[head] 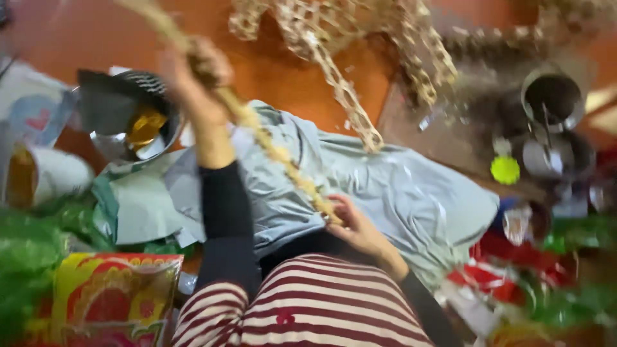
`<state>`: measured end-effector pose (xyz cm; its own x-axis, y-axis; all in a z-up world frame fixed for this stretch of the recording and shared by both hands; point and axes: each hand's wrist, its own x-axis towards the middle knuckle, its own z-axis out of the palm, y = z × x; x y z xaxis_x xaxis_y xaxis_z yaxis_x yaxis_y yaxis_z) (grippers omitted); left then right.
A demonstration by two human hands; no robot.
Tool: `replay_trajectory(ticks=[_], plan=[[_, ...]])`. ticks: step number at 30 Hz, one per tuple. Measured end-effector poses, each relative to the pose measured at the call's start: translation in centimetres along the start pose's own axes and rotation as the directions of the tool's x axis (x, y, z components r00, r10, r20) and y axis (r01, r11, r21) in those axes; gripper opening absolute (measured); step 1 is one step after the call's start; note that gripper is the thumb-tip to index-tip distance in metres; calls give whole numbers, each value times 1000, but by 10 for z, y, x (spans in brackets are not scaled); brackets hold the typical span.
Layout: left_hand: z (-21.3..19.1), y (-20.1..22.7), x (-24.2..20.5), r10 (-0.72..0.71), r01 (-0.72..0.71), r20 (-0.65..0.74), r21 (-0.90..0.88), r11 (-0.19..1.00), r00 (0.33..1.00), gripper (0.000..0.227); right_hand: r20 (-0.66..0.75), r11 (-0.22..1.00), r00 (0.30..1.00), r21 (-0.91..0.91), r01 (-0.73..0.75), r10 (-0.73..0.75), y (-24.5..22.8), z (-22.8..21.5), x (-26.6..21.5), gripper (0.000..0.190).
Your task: Assembling and tying bamboo strips to create a traditional horse-shaped lantern frame.
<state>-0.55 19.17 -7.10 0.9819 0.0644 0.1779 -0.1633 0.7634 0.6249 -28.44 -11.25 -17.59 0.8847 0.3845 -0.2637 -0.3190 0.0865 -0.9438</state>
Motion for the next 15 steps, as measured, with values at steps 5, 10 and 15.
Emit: replay_trajectory(ticks=[5, 10, 15], plan=[[-44, 56, 5, -118, 108, 202, 61, 992, 972, 51, 137, 957, 991, -288, 41, -1, 2, 14, 2, 48], [-33, 88, -3, -56, 55, 75, 16, 998, 996, 33, 259, 932, 965, -337, 131, -42, -28, 10, 11, 63], [-162, 149, -3, -192, 150, 212, 197, 969, 958, 35, 235, 841, 964, -490, 228, -124, 10, -32, 26, 61]])
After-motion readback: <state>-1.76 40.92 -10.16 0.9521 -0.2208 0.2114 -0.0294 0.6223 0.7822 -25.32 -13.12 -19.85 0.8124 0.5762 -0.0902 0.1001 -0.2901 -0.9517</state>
